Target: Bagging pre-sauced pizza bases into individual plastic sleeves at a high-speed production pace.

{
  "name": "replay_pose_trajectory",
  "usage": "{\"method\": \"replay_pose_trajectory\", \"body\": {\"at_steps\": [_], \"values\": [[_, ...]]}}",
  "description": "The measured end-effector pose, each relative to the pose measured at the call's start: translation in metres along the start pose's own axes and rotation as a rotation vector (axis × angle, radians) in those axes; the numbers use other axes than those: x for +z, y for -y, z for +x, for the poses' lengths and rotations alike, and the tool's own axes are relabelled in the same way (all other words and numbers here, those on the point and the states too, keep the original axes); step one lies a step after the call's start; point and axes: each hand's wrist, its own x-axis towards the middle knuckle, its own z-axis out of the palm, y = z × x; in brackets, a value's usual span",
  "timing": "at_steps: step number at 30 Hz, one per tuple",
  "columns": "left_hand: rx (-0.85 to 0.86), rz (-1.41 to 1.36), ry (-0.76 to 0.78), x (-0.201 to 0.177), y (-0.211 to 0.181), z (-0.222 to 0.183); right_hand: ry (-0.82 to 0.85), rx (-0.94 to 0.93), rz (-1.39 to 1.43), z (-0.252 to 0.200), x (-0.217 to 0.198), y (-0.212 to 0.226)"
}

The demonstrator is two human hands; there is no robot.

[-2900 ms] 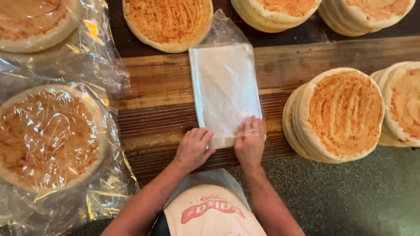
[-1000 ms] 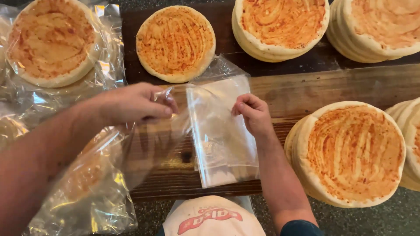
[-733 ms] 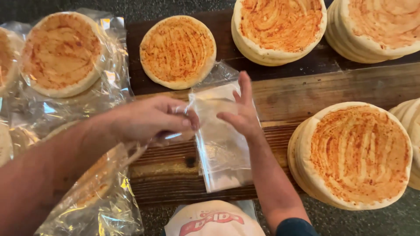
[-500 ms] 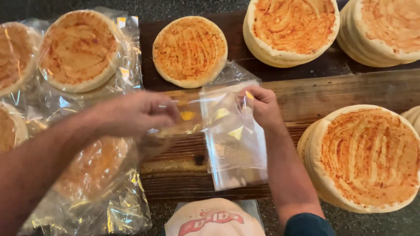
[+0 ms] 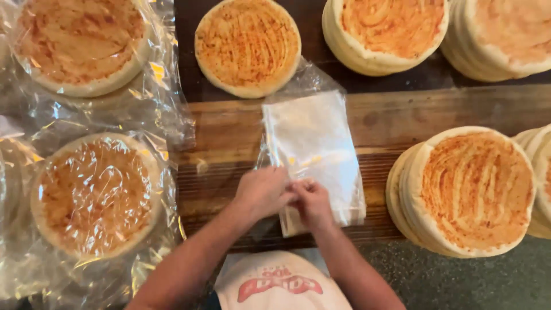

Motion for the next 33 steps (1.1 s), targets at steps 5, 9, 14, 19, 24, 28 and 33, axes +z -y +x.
{"method": "replay_pose_trajectory", "body": {"at_steps": [5, 9, 14, 19, 24, 28, 33], "values": [[-0.371, -0.674, -0.114, 0.064, 0.032, -0.012, 0.063, -0.094, -0.101, -0.02, 0.017, -0.001], [-0.781, -1.479, -0.522, 0.093, 0.077, 0.028, -0.055, -0.118, -0.294, -0.042, -0.022, 0.013], [-0.115, -0.716, -0.734, 0.015, 0.04, 0.015, -0.033, -1.102, -1.092, -0.127, 0.017, 0.072], [0.217, -0.223, -0.671, 0.003, 0.029, -0.036, -0.136, -1.49, -1.505, -0.051, 0.042, 0.063], [-0.132, 0.44, -0.639, 0.018, 0.115, -0.062, -0.366, -1.382, -1.81, -0.015, 0.006, 0.081], [-0.143, 0.503, -1.092, -0.091, 0.116, -0.096, -0.322, -1.374, -1.348, -0.064, 0.04, 0.143], [0.109, 0.491, -1.305, -0.071, 0.099, -0.144, -0.217, -1.14, -1.316, -0.075, 0.05, 0.138]]}}
